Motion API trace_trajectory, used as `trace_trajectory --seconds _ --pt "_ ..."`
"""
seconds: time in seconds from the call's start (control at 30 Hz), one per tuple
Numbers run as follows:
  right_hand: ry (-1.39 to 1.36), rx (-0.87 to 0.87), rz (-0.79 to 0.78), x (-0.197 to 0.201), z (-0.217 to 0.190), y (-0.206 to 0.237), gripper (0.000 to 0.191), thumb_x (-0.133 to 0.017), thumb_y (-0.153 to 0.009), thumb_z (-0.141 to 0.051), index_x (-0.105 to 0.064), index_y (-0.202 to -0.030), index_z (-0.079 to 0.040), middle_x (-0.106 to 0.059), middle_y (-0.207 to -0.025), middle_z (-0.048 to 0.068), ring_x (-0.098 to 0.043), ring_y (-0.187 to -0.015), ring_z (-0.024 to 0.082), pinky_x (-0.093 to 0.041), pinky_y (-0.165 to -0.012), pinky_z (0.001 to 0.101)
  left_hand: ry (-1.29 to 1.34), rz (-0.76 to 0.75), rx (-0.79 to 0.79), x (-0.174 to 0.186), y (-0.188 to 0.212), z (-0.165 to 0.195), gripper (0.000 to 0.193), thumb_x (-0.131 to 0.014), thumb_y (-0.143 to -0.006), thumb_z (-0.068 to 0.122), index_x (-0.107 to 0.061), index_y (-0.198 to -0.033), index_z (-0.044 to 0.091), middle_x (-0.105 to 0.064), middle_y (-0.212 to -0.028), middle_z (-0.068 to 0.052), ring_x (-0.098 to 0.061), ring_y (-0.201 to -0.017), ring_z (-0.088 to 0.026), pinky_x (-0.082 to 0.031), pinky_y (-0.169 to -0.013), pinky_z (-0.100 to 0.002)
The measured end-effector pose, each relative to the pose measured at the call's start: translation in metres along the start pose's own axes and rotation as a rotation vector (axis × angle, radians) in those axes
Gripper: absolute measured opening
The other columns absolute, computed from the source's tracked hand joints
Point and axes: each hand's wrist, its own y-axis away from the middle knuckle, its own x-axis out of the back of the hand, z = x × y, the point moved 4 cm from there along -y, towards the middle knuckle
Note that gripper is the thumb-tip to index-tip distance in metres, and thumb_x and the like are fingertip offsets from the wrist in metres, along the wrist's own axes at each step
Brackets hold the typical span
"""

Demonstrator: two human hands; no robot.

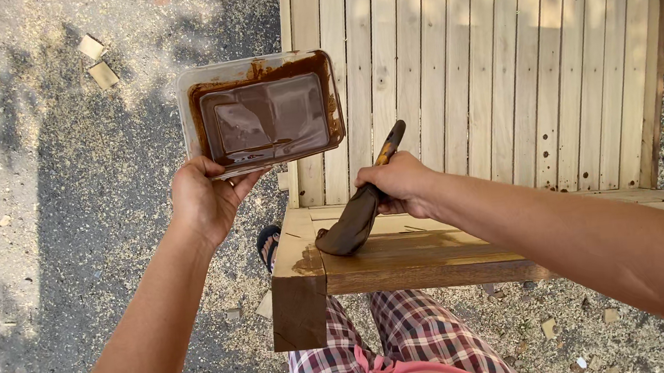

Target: The person applies brown wood stain to unfinished wooden furniture frames using a wide brush. They hold a plastic tray of stain in one hand, dip the brush, and brush the stain onto the slats and rails of the frames, moving around the pieces to coat different surfaces.

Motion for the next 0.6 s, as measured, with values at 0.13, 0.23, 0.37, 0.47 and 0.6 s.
trace_trajectory --seconds 0.13,0.23,0.37,0.47,0.6 --pt "0.069 -0.086 0.093 0.057 0.019 0.019 0.024 -0.077 -0.086 -0.02 -0.07 -0.089 0.003 -0.071 -0.075 0.012 -0.061 -0.054 0.017 -0.05 -0.047 0.0289 0.05 -0.063 0.075 0.01 -0.019 0.001 0.058 -0.027 -0.087 0.001 -0.027 -0.145 -0.001 -0.056 -0.134 -0.028 -0.066 -0.115 -0.036 -0.062 -0.099 -0.043" --pt "0.234 -0.166 0.361 0.131 0.039 0.05 0.027 -0.076 -0.087 -0.019 -0.071 -0.09 0.008 -0.071 -0.076 0.019 -0.06 -0.053 0.022 -0.046 -0.045 0.0329 -0.017 -0.136 0.106 0.009 -0.032 0.005 0.064 -0.028 -0.084 0.0 -0.027 -0.148 0.01 -0.053 -0.135 -0.022 -0.063 -0.115 -0.033 -0.062 -0.097 -0.043" --pt "0.347 -0.184 0.778 0.191 0.066 0.098 0.032 -0.08 -0.089 -0.021 -0.072 -0.087 0.009 -0.073 -0.074 0.019 -0.071 -0.058 0.027 -0.058 -0.052 0.0373 -0.105 -0.216 0.157 -0.005 -0.043 0.012 0.078 -0.032 -0.082 -0.006 -0.012 -0.152 0.024 -0.048 -0.141 -0.015 -0.064 -0.118 -0.032 -0.059 -0.102 -0.042" --pt "0.794 -0.194 1.05 0.213 0.074 0.131 0.041 -0.082 -0.092 -0.037 -0.074 -0.08 0.001 -0.072 -0.07 0.016 -0.071 -0.058 0.028 -0.058 -0.056 0.0399 -0.227 -0.298 0.23 -0.024 -0.043 0.011 0.079 -0.031 -0.081 -0.004 -0.016 -0.153 0.022 -0.052 -0.14 -0.014 -0.064 -0.113 -0.029 -0.055 -0.1 -0.045" --pt "0.885 -0.059 1.249 0.195 0.091 0.165 0.041 -0.08 -0.096 -0.04 -0.072 -0.079 -0.003 -0.07 -0.067 0.013 -0.067 -0.061 0.027 -0.059 -0.057 0.0399 -0.27 -0.461 0.22 -0.064 -0.043 -0.002 0.073 -0.034 -0.08 -0.004 -0.028 -0.15 0.015 -0.054 -0.134 -0.018 -0.064 -0.112 -0.031 -0.056 -0.102 -0.046"
